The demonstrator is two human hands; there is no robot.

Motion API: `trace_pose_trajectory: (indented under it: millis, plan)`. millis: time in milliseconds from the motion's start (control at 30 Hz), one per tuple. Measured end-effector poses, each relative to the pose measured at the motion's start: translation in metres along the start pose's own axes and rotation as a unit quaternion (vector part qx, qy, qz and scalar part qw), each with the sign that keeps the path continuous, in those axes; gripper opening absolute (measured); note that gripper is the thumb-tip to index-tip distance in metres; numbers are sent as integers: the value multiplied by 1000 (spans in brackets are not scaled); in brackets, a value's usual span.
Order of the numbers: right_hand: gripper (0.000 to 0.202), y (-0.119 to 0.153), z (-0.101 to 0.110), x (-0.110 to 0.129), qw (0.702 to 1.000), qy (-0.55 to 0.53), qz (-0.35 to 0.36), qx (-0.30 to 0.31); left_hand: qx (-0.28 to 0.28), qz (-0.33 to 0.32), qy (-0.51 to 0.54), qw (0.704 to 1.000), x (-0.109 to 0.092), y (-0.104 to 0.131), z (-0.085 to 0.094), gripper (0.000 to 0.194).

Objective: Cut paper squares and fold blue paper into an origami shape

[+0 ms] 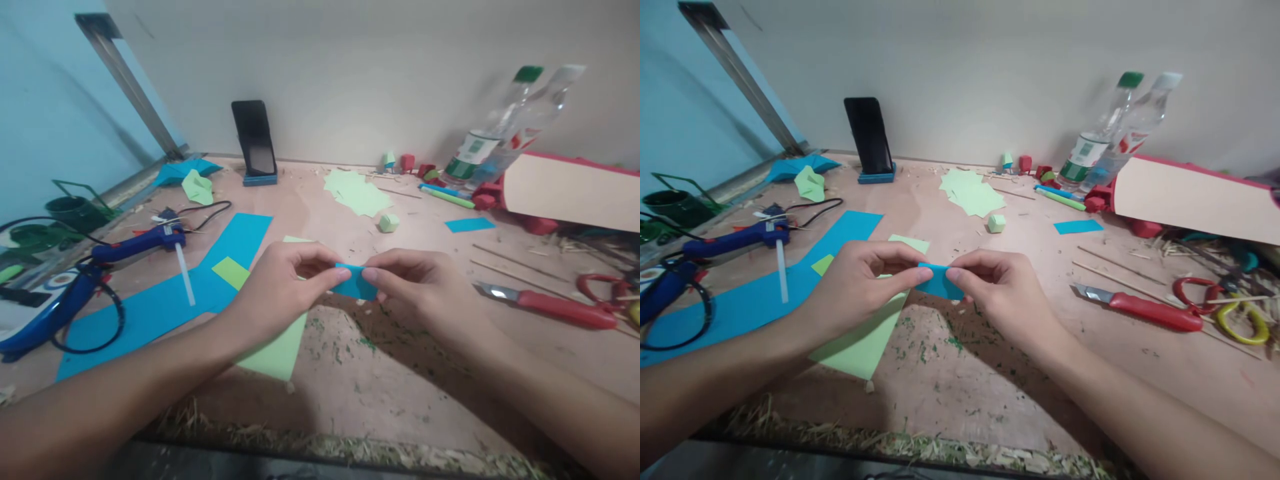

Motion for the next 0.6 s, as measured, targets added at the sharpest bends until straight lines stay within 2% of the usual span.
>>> trace_pose_trajectory:
  millis: [233, 467, 600]
  plan:
    - [11, 1, 0, -3, 1000, -17, -18, 6, 2, -19, -10, 1000, -3, 2, 0, 16]
    - [16, -5, 3, -13, 996, -71, -48, 0, -30, -53, 29, 998, -11, 3, 12, 14]
    - [15, -4, 1, -14, 996, -72, -49, 11, -27, -67, 7, 997, -13, 3, 10, 12]
Point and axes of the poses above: each hand's wrist, its own y-axis away from the middle knuckle, its own z-axis out of the back of the hand, x = y × z, the point moved 7 cm from there along -y, towards the middle knuckle, and after that the axes turned 12 degrees about -x, right-handed, at the moved point
